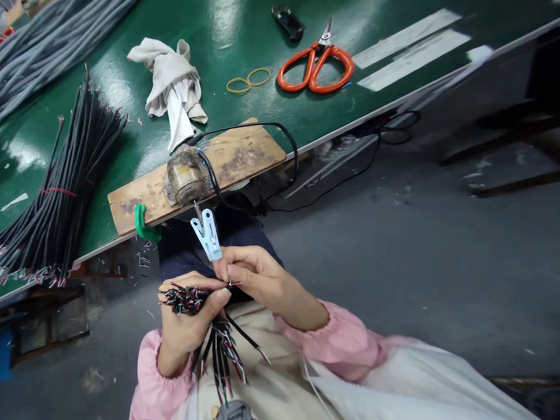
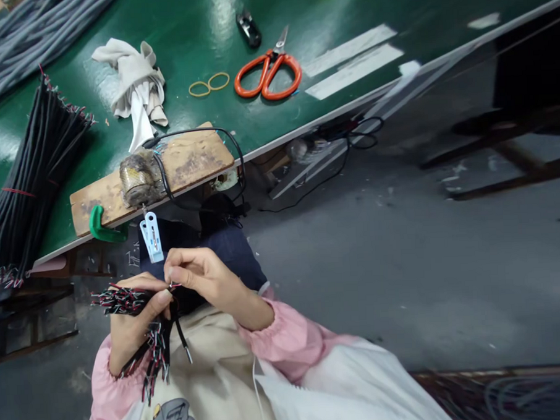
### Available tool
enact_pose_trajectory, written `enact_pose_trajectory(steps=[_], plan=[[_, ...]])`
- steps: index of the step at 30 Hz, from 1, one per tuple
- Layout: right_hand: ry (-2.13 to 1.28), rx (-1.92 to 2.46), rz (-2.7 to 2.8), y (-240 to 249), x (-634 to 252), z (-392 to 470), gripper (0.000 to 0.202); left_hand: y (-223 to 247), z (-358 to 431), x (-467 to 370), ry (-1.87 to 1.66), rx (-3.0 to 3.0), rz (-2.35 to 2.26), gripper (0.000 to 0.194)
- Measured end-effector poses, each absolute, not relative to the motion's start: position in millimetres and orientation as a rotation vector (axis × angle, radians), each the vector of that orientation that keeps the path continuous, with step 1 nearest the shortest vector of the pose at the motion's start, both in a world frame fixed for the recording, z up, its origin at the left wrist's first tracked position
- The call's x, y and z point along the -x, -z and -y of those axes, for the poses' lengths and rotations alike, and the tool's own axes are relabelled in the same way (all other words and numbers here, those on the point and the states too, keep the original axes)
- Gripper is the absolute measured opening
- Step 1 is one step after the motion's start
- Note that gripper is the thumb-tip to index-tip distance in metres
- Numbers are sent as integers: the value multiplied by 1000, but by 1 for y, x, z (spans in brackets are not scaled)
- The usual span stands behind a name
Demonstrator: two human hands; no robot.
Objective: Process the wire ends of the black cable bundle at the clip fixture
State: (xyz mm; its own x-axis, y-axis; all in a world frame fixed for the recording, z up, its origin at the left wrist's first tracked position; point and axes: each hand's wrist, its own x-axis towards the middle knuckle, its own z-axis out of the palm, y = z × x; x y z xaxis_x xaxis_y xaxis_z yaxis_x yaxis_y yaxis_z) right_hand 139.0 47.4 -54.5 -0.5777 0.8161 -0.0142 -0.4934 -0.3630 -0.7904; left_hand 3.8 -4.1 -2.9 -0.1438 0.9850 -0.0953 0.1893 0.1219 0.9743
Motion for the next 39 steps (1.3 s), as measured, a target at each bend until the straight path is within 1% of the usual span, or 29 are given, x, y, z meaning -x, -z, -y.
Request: enact_pose_trajectory(steps=[3, 6, 9, 14, 18, 21, 24, 28, 33, 39], plan=[[-2169, 573, 784, 55, -131, -58, 44, 3, 5, -5, -1161, -1226, -1515, 9], [-2175, 605, 675, 50, -119, -74, 51, 5, 8, -4, -1249, -1177, -1526, 5], [-2192, 596, 634, 43, -108, -86, 56, 6, 8, -4, -1345, -1128, -1519, 7], [-2239, 478, 497, 38, -101, -86, 52, 6, 2, -8, -1386, -1052, -1550, 3], [-2327, 359, 449, 46, -101, -82, 49, 9, 0, -9, -1365, -1026, -1524, 3], [-2403, 393, 339, 58, -101, -83, 51, 10, 1, -9, -1354, -1047, -1508, 4], [-2398, 476, 254, 69, -104, -83, 49, 9, 2, -8, -1335, -1084, -1503, 4], [-2260, 545, 352, 72, -116, -74, 45, 9, 4, -7, -1306, -1083, -1497, 5], [-1936, 593, 777, 61, -137, -57, 37, 13, 6, -6, -1256, -1071, -1527, 7], [-1532, 538, 1269, 41, -153, -48, 23, 13, 8, -7, -1207, -1010, -1516, 33]])
